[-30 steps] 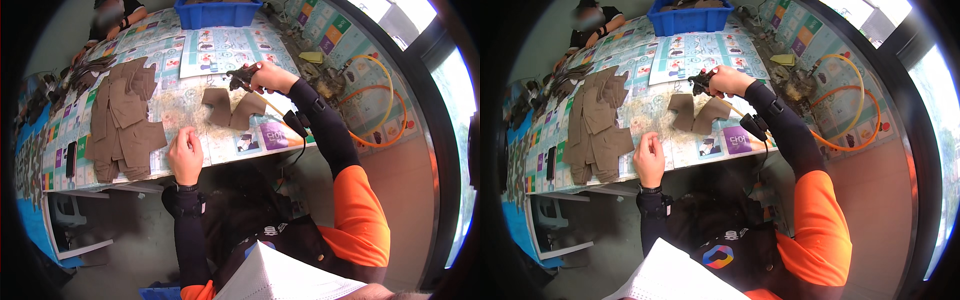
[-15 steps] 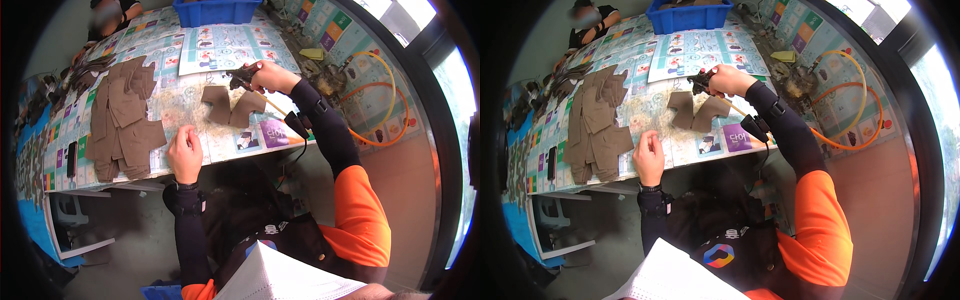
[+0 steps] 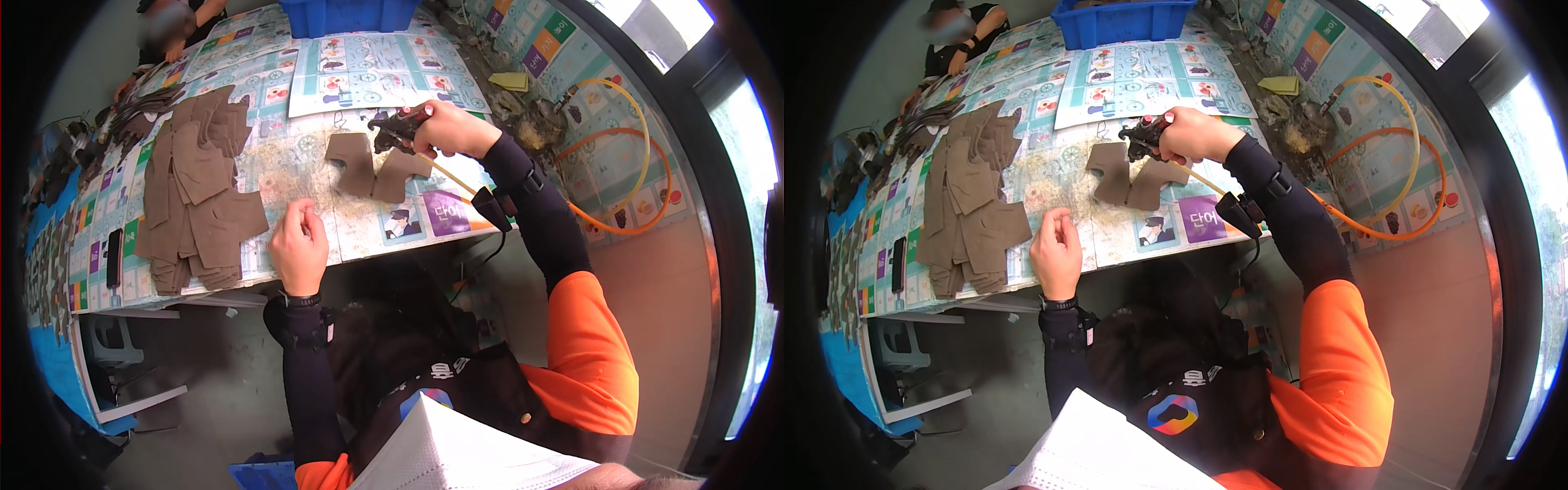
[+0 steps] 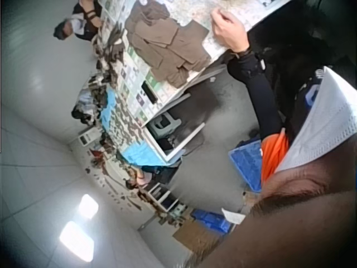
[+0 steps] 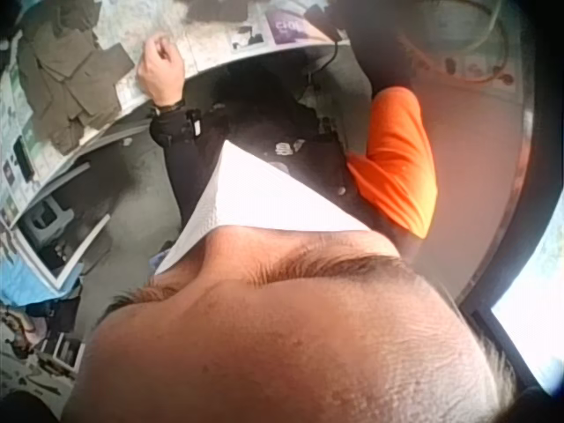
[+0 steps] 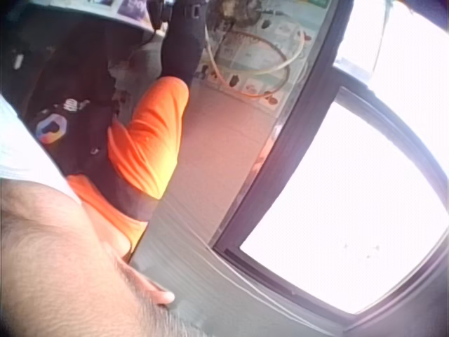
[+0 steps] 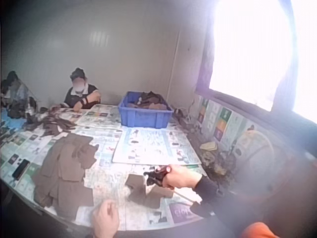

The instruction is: Applying adhesive to various shoe upper components using a specialized spray gun.

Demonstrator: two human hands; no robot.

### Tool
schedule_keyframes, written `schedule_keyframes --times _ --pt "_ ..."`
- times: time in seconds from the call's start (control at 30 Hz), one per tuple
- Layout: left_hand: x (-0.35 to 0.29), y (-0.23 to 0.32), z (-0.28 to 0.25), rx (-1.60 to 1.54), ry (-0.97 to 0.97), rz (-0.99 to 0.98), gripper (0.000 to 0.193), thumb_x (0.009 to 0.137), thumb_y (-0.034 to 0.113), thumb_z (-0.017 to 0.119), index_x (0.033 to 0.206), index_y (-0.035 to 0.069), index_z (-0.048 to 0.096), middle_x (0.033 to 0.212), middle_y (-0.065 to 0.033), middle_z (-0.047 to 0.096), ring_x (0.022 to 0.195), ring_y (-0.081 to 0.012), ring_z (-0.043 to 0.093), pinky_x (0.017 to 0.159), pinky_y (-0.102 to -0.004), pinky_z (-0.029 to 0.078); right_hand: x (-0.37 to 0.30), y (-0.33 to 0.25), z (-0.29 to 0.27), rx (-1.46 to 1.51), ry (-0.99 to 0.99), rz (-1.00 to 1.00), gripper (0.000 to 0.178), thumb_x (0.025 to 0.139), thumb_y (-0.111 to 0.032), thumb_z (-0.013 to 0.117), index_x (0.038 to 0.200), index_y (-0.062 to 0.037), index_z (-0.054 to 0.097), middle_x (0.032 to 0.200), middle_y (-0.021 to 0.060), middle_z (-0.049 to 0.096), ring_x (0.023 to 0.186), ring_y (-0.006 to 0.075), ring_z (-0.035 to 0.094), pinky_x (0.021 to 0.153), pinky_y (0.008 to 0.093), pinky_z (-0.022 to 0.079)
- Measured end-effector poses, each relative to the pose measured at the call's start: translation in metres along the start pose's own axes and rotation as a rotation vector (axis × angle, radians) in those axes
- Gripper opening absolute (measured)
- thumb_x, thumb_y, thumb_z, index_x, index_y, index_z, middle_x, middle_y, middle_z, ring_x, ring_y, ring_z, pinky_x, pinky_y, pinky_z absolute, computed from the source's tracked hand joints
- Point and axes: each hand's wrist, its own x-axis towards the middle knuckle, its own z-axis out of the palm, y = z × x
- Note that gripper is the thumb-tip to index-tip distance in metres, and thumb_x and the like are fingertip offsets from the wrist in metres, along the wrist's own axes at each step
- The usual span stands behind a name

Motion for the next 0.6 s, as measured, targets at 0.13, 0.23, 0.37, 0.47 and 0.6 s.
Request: schedule_keyframes --times 0.13,0.23,0.37,0.47,0.6 --pt "0.000 0.000 0.000 -0.003 0.001 0.002 0.009 0.090 0.007 0.062 0.098 0.007 0.066 0.069 -0.0107 0.062 0.062 -0.0278 0.064 0.056 -0.0387 0.049 -0.003 0.004 0.000 -0.035 0.001 -0.011 0.012 0.060 -0.004 0.062 0.071 0.0013 0.060 0.056 0.0047 0.050 0.045 0.0121 0.040 0.042 0.0294 0.030" --pt "0.000 -0.002 0.000 0.005 -0.003 -0.009 0.009 0.090 0.007 0.062 0.097 0.007 0.066 0.068 -0.0107 0.063 0.061 -0.0279 0.064 0.056 -0.0388 0.049 -0.005 0.004 0.002 -0.051 -0.023 -0.021 0.014 0.060 -0.004 0.063 0.073 0.0015 0.060 0.057 0.0045 0.050 0.046 0.0126 0.041 0.042 0.0298 0.032" --pt "-0.001 -0.002 0.001 0.011 0.006 -0.005 0.008 0.090 0.007 0.062 0.097 0.008 0.066 0.068 -0.0108 0.063 0.061 -0.0279 0.064 0.056 -0.0388 0.049 -0.012 0.002 0.004 -0.137 -0.033 -0.032 0.016 0.060 -0.004 0.065 0.075 0.0002 0.062 0.067 0.0059 0.056 0.052 0.0128 0.046 0.044 0.0305 0.037" --pt "0.000 -0.002 0.001 0.004 -0.004 -0.019 0.008 0.090 0.007 0.062 0.097 0.007 0.066 0.067 -0.0109 0.062 0.061 -0.0278 0.064 0.055 -0.0386 0.049 -0.017 0.006 0.005 -0.159 -0.043 -0.141 0.015 0.062 -0.003 0.066 0.077 -0.0016 0.065 0.078 0.0087 0.062 0.057 0.0139 0.051 0.049 0.0302 0.042" --pt "-0.001 -0.003 0.002 0.003 0.002 -0.010 0.008 0.090 0.007 0.062 0.097 0.007 0.066 0.067 -0.0110 0.062 0.060 -0.0276 0.064 0.055 -0.0384 0.049 -0.018 0.017 0.008 -0.176 -0.041 -0.242 0.016 0.062 -0.001 0.066 0.078 -0.0018 0.068 0.087 0.0111 0.065 0.062 0.0154 0.055 0.055 0.0297 0.046"
